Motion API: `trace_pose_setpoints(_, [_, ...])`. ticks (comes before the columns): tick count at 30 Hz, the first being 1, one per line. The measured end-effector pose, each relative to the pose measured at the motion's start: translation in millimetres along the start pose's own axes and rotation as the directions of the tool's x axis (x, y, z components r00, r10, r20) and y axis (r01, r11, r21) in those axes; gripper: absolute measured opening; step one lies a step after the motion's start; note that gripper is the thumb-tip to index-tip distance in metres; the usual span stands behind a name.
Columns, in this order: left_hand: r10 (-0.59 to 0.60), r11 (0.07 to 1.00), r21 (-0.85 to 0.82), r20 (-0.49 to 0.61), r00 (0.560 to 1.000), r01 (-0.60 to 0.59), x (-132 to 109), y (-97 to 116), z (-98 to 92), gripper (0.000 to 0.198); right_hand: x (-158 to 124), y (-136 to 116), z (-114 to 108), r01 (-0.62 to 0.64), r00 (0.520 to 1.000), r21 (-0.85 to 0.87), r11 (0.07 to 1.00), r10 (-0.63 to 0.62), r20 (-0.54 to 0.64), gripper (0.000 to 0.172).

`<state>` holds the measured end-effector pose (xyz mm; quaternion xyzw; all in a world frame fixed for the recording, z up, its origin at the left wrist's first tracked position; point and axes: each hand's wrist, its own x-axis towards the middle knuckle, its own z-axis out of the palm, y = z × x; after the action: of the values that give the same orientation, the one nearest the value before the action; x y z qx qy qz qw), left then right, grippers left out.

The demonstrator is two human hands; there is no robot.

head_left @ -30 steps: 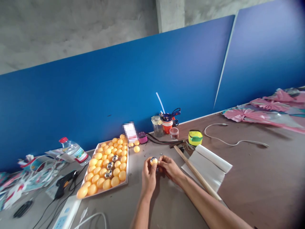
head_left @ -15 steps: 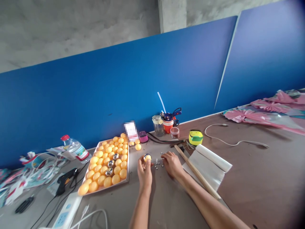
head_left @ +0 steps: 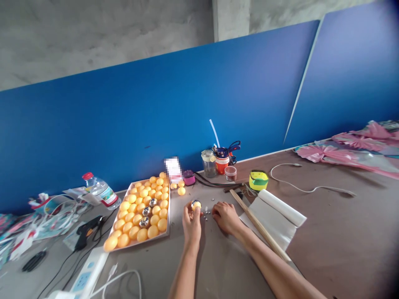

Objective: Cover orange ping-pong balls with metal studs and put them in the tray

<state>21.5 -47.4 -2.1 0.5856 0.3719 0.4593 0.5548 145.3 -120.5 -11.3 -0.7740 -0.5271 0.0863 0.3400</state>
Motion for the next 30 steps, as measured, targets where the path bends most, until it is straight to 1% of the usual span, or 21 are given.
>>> trace_pose_setpoints(3, [-0.013, 1.000, -0.009, -0.014, 1.000, 0.013, 0, 1, -0.4, 0.047, 4, 1, 0, -0.033, 0.995, 0.221, 0.975, 0.053, -0.087, 0.014])
trace_pose_setpoints(5, [-0.022, 1.000, -0.018, -0.008, 1.000, 0.022, -1, 2, -0.7, 0.047, 6, -1, -1, -0.085, 0.989, 0.405, 0.911, 0.125, -0.074, 0.012])
trace_pose_setpoints(6, [-0.026, 0.999, -0.027, -0.003, 1.000, 0.026, -1, 2, -0.7, 0.047, 6, -2, -1, -0.113, 0.986, 0.497, 0.860, 0.159, -0.051, 0.009])
trace_pose_setpoints(8, [-0.037, 0.998, -0.055, 0.003, 0.999, 0.037, -1, 2, -0.5, 0.047, 7, -5, -1, -0.148, 0.981, 0.669, 0.728, 0.195, 0.005, 0.004])
trace_pose_setpoints(11, [-0.058, 0.993, -0.099, 0.019, 0.998, 0.060, -2, 3, 0.2, 0.045, 7, -8, 0, -0.147, 0.978, 0.867, 0.476, 0.200, 0.057, 0.017])
trace_pose_setpoints(13, [-0.079, 0.989, -0.123, 0.046, 0.996, 0.084, -3, 5, 0.4, 0.043, 7, -9, 1, -0.160, 0.975, 0.942, 0.295, 0.195, 0.105, 0.023])
trace_pose_setpoints(14, [-0.089, 0.986, -0.134, 0.061, 0.994, 0.097, -3, 6, 0.4, 0.043, 7, -10, 1, -0.169, 0.974, 0.961, 0.218, 0.185, 0.130, 0.025])
trace_pose_setpoints(15, [-0.097, 0.984, -0.145, 0.073, 0.993, 0.107, -4, 6, 0.5, 0.042, 7, -10, 1, -0.180, 0.974, 0.971, 0.160, 0.171, 0.152, 0.026])
trace_pose_setpoints(16, [-0.103, 0.981, -0.154, 0.084, 0.991, 0.116, -4, 7, 0.5, 0.042, 6, -11, 1, -0.191, 0.973, 0.974, 0.123, 0.156, 0.171, 0.027])
trace_pose_setpoints(17, [-0.105, 0.980, -0.160, 0.097, 0.990, 0.120, -5, 7, 0.7, 0.042, 6, -12, 2, -0.199, 0.973, 0.975, 0.104, 0.143, 0.183, 0.028])
trace_pose_setpoints(19, [-0.102, 0.979, -0.163, 0.128, 0.986, 0.123, -6, 8, 1.5, 0.041, 5, -14, 2, -0.194, 0.976, 0.976, 0.103, 0.124, 0.181, 0.027])
trace_pose_setpoints(25, [-0.095, 0.973, -0.188, 0.194, 0.976, 0.132, -10, 9, 5.9, 0.042, 3, -17, 5, -0.160, 0.985, 0.971, 0.179, 0.094, 0.145, 0.023])
trace_pose_setpoints(30, [-0.066, 0.975, -0.196, 0.212, 0.975, 0.109, -11, 7, 7.4, 0.042, 2, -17, 7, -0.170, 0.984, 0.966, 0.194, 0.084, 0.156, 0.023])
